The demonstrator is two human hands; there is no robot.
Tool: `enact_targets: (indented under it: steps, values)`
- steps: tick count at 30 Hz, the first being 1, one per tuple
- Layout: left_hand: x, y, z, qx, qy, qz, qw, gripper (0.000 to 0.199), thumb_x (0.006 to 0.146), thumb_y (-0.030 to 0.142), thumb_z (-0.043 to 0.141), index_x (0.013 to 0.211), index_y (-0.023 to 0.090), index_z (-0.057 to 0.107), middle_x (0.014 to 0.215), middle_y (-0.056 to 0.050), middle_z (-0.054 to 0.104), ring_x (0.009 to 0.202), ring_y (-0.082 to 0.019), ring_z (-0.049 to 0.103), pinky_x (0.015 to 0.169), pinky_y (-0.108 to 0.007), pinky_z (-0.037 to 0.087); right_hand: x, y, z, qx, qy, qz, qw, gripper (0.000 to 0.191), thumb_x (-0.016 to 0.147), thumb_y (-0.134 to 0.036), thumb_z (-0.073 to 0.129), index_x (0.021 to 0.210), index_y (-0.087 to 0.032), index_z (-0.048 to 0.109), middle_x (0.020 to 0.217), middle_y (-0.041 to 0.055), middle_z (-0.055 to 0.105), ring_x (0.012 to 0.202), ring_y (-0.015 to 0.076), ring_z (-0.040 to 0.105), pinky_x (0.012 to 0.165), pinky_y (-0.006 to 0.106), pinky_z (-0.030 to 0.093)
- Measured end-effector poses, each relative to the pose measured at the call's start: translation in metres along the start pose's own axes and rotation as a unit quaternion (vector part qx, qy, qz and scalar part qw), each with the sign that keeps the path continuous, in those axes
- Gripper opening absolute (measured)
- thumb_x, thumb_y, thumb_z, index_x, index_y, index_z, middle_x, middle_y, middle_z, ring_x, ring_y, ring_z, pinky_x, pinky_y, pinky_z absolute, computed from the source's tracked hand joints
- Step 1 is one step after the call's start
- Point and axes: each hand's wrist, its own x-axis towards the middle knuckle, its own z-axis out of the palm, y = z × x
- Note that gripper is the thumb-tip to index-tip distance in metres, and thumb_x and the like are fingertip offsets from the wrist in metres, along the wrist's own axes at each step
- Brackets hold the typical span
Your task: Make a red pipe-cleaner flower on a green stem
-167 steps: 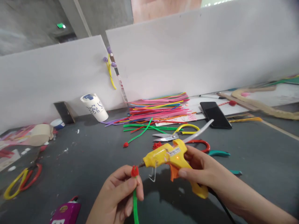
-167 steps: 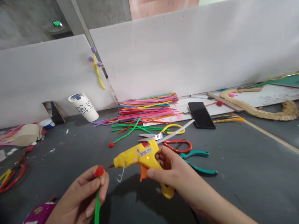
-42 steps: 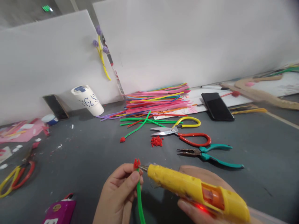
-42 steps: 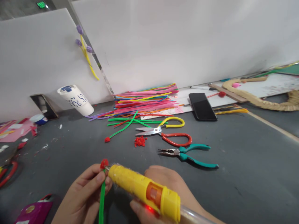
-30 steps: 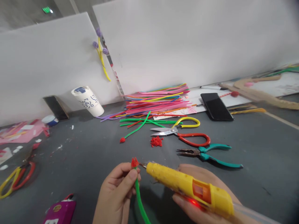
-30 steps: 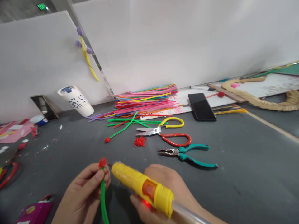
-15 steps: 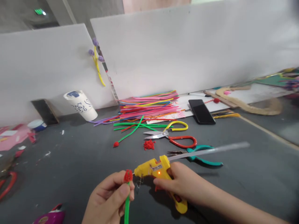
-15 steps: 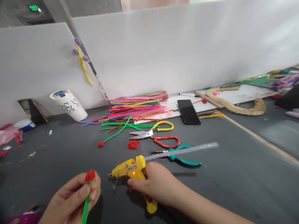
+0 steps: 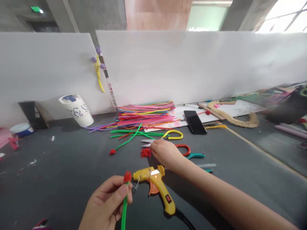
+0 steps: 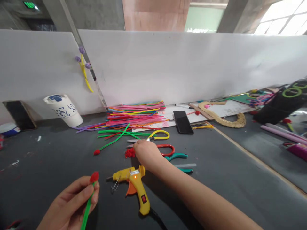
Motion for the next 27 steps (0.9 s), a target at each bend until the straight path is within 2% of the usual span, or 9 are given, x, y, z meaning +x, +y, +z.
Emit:
enact_targets:
  steps: [3, 8, 10, 12, 13, 16, 18, 21, 27]
  values:
    - [0.002, -0.001, 0.000, -0.007, -0.009, 0.006, 1.000, 0.018, 0.058, 0.034, 0.088, 0.063, 0.021, 0.076, 0.052, 0.001, 0.065, 0.044, -0.005, 0.046, 0.042, -0.012, 0.036, 0.008, 0.001, 0.012, 0.009, 0.003, -0.003, 1.000, 0.026, 0.094, -0.031, 0.058, 0.116, -0.017, 0.060, 0.119, 0.0088, 0.061, 0.101, 0.0218, 0.062, 0.085, 0.042, 0.053]
    - [0.002, -0.001, 0.002, -0.016, -0.011, 0.001, 1.000, 0.017, 0.059, 0.032, 0.088, 0.064, 0.021, 0.077, 0.052, 0.002, 0.066, 0.043, -0.004, 0.043, 0.041, -0.012, 0.033, 0.007, 0.003, 0.018, 0.088, 0.027, 0.020, 0.996, 0.027, 0.094, -0.031, 0.058, 0.117, -0.016, 0.059, 0.120, 0.0095, 0.060, 0.102, 0.0224, 0.062, 0.086, 0.042, 0.053]
    - [0.002, -0.002, 0.002, -0.018, -0.011, -0.004, 1.000, 0.017, 0.059, 0.031, 0.088, 0.064, 0.020, 0.076, 0.052, 0.002, 0.065, 0.043, -0.004, 0.042, 0.041, -0.012, 0.033, 0.005, 0.005, 0.016, 0.147, 0.042, 0.033, 0.988, 0.023, 0.094, -0.031, 0.058, 0.111, -0.015, 0.061, 0.113, 0.0078, 0.063, 0.097, 0.0210, 0.063, 0.083, 0.041, 0.053]
    - [0.003, -0.005, 0.002, -0.023, -0.004, -0.010, 1.000, 0.018, 0.058, 0.030, 0.088, 0.064, 0.020, 0.076, 0.052, 0.002, 0.065, 0.042, -0.004, 0.042, 0.040, -0.012, 0.033, 0.002, 0.004, 0.014, 0.224, 0.046, 0.039, 0.973, 0.011, 0.091, -0.023, 0.061, 0.097, -0.013, 0.063, 0.094, 0.0038, 0.066, 0.085, 0.0180, 0.064, 0.076, 0.036, 0.054]
    - [0.004, -0.006, 0.002, -0.026, 0.000, -0.015, 1.000, 0.018, 0.057, 0.030, 0.089, 0.064, 0.019, 0.076, 0.053, 0.002, 0.065, 0.042, -0.004, 0.042, 0.040, -0.012, 0.032, 0.000, 0.002, 0.012, 0.268, 0.042, 0.036, 0.962, 0.003, 0.088, -0.016, 0.061, 0.090, -0.014, 0.062, 0.084, 0.0012, 0.064, 0.078, 0.0158, 0.063, 0.072, 0.032, 0.053]
    - [0.006, -0.010, 0.004, -0.025, 0.003, -0.032, 0.999, 0.019, 0.057, 0.030, 0.088, 0.065, 0.019, 0.075, 0.055, 0.002, 0.066, 0.042, -0.003, 0.042, 0.043, -0.012, 0.036, -0.010, -0.010, 0.009, 0.411, 0.014, 0.014, 0.911, 0.016, 0.079, -0.004, 0.055, 0.090, -0.016, 0.058, 0.071, -0.0042, 0.059, 0.065, 0.0100, 0.058, 0.061, 0.022, 0.050]
    - [0.007, -0.012, 0.005, -0.016, -0.001, -0.036, 0.999, 0.017, 0.060, 0.029, 0.087, 0.065, 0.019, 0.075, 0.057, 0.002, 0.066, 0.043, -0.002, 0.041, 0.048, -0.012, 0.041, -0.017, -0.021, 0.006, 0.494, -0.014, -0.001, 0.869, 0.019, 0.079, -0.008, 0.053, 0.096, -0.017, 0.059, 0.070, -0.0048, 0.060, 0.061, 0.0087, 0.058, 0.059, 0.020, 0.050]
    - [0.006, -0.013, 0.006, -0.004, -0.008, -0.032, 0.999, 0.014, 0.065, 0.029, 0.083, 0.068, 0.019, 0.074, 0.059, 0.003, 0.065, 0.045, -0.002, 0.041, 0.054, -0.012, 0.044, -0.027, -0.034, 0.001, 0.574, -0.038, -0.005, 0.818, 0.011, 0.078, -0.017, 0.054, 0.085, -0.017, 0.061, 0.067, -0.0029, 0.061, 0.060, 0.0095, 0.058, 0.060, 0.022, 0.051]
    - [0.010, -0.016, 0.004, 0.035, -0.016, -0.015, 0.999, 0.016, 0.070, 0.034, 0.080, 0.070, 0.019, 0.073, 0.057, 0.002, 0.064, 0.046, -0.004, 0.042, 0.046, -0.013, 0.034, -0.036, -0.042, -0.009, 0.679, -0.081, 0.022, 0.729, 0.009, 0.075, -0.027, 0.061, 0.076, -0.017, 0.060, 0.068, -0.0002, 0.066, 0.061, 0.0108, 0.062, 0.062, 0.024, 0.052]
